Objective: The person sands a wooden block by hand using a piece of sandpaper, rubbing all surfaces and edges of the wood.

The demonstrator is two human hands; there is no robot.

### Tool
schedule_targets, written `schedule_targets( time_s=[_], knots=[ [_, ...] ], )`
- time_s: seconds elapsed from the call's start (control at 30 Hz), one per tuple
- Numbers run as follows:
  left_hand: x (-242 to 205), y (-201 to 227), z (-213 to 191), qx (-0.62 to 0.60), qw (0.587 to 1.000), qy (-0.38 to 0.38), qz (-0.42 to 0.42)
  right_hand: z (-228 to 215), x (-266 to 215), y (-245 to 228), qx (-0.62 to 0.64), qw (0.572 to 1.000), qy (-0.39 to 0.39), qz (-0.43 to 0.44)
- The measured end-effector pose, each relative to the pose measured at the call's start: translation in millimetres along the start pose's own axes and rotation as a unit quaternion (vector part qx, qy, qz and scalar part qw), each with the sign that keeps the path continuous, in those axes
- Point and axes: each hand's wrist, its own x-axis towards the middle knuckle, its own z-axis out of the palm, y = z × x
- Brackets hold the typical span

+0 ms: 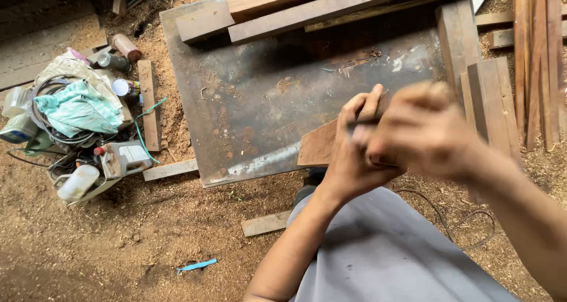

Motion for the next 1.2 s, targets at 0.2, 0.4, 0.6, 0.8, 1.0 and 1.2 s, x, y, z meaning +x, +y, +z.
schedule_targets(
  time_s=[0.2, 0.4, 0.6, 0.8, 1.0, 1.2],
  knots=[
    [-1, -3, 18, -0.076, 0.994, -0.009, -0.077, 1, -17, -16, 0.081, 0.995, 0.001, 0.057],
    [3, -7, 8, -0.089, 0.989, -0.028, -0.112, 10, -18, 7, 0.057, 0.986, 0.040, 0.150],
    [10, -10, -23, -0.097, 0.972, 0.005, -0.213, 19, -12, -30, 0.158, 0.967, 0.073, 0.186],
    [-4, -16, -28, -0.089, 0.988, 0.055, -0.112, 38, -4, -41, 0.189, 0.967, 0.091, 0.144],
    [-11, -29, -31, -0.181, 0.972, 0.047, -0.143, 67, -2, -26, 0.277, 0.934, 0.147, 0.171],
    [-9, -29, -58, -0.225, 0.970, 0.035, -0.085, 87, -13, -43, 0.312, 0.919, 0.160, 0.181]
  ],
)
